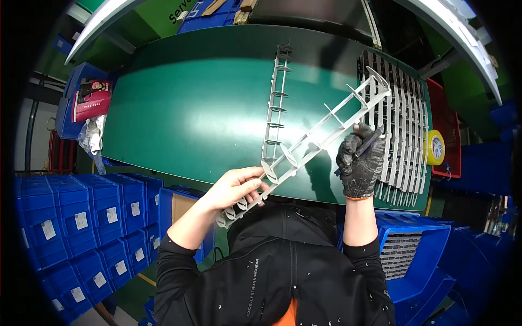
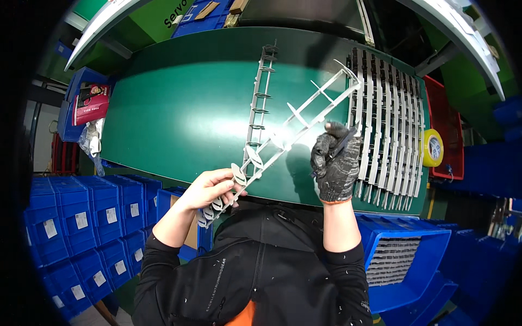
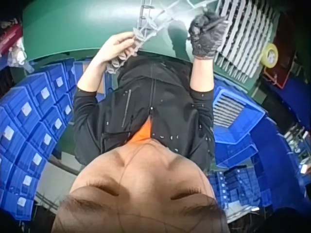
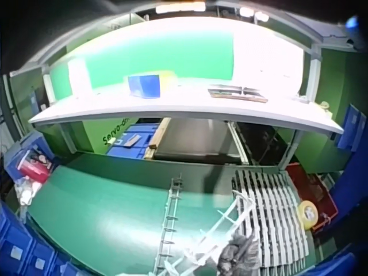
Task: The person trims excess material from plastic parts using a small handheld blade and sets them on the table.
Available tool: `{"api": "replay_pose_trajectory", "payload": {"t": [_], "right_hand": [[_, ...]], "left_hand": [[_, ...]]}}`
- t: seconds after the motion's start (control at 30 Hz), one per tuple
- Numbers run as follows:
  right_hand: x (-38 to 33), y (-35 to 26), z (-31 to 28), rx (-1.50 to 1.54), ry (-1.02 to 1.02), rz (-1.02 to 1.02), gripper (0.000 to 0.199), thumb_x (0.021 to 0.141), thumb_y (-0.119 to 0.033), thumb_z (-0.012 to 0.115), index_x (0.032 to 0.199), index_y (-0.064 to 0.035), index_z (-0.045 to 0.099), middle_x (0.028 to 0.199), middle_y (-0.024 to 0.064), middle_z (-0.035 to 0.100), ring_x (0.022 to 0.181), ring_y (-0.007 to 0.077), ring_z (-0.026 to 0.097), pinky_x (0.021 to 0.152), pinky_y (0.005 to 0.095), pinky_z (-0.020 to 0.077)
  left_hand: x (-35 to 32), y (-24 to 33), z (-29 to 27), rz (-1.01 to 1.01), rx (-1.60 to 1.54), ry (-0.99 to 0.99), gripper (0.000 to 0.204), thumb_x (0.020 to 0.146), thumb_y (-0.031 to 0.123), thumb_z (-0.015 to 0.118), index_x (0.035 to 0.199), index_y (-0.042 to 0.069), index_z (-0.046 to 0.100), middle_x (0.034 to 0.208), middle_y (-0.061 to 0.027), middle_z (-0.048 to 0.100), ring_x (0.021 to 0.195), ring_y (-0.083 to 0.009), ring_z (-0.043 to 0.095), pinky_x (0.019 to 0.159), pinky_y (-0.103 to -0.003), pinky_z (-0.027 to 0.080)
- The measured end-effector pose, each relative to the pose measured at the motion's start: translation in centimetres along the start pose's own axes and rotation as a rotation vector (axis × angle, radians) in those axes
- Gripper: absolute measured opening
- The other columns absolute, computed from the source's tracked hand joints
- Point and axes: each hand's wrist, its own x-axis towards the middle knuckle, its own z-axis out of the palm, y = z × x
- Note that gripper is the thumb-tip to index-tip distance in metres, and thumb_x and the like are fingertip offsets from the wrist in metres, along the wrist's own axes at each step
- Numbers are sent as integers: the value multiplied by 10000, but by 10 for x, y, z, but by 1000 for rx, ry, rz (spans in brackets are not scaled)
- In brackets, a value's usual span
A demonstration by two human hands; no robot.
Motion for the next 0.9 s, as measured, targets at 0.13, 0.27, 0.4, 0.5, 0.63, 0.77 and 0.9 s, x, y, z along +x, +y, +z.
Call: {"api": "replay_pose_trajectory", "payload": {"t": [0.13, 0.27, 0.4, 0.5, 0.63, 0.77, 0.9], "right_hand": [[-27, 9, -9, -660, 34, 76, 272, 888, -260, 500, 840, -9, 593, 607, 36, 551, 465, 89, 486, 433, 202, 381], [-36, 20, -8, -901, -102, -23, 144, 850, -115, 547, 865, 12, 613, 637, 39, 578, 525, 86, 520, 493, 222, 416], [-29, 15, -6, -991, -41, -231, 154, 847, -109, 531, 898, 9, 615, 651, 49, 588, 537, 103, 528, 510, 241, 421], [-28, 15, -10, -1083, -62, -315, 149, 835, -96, 533, 899, 9, 616, 654, 64, 593, 537, 125, 535, 517, 251, 426], [-32, 20, -4, -1157, -233, -390, 156, 813, -104, 548, 890, 5, 630, 673, 75, 603, 565, 150, 564, 533, 262, 437], [-35, 20, -5, -1090, -240, -148, 164, 813, -110, 555, 904, -4, 641, 667, 64, 601, 544, 123, 560, 516, 241, 431], [-35, 20, -3, -866, -71, 66, 190, 858, -190, 538, 849, -14, 611, 601, 15, 558, 487, 73, 491, 464, 214, 389]], "left_hand": [[4, 11, 2, -22, -33, -61, 349, 907, 111, 398, 1236, 0, 429, 873, -120, 634, 586, -127, 620, 531, -192, 476], [7, 10, 7, -62, -90, -129, 385, 908, 103, 403, 1281, 12, 387, 852, -130, 637, 563, -126, 615, 515, -194, 478], [9, 13, 11, -106, -151, -184, 395, 906, 86, 415, 1293, 17, 374, 828, -144, 637, 550, -131, 613, 513, -207, 484], [11, 14, 12, -125, -147, -207, 387, 905, 81, 419, 1286, 15, 385, 815, -147, 636, 547, -136, 614, 519, -213, 489], [13, 12, 12, -116, -168, -222, 381, 904, 79, 417, 1279, 15, 396, 797, -146, 637, 543, -142, 614, 523, -217, 490], [14, 14, 10, -116, -149, -180, 367, 902, 71, 416, 1263, 7, 411, 813, -154, 638, 555, -149, 621, 521, -220, 490], [16, 17, 13, -28, -131, -128, 239, 908, 100, 419, 1097, -21, 503, 856, -159, 640, 610, -163, 637, 536, -223, 503]]}}
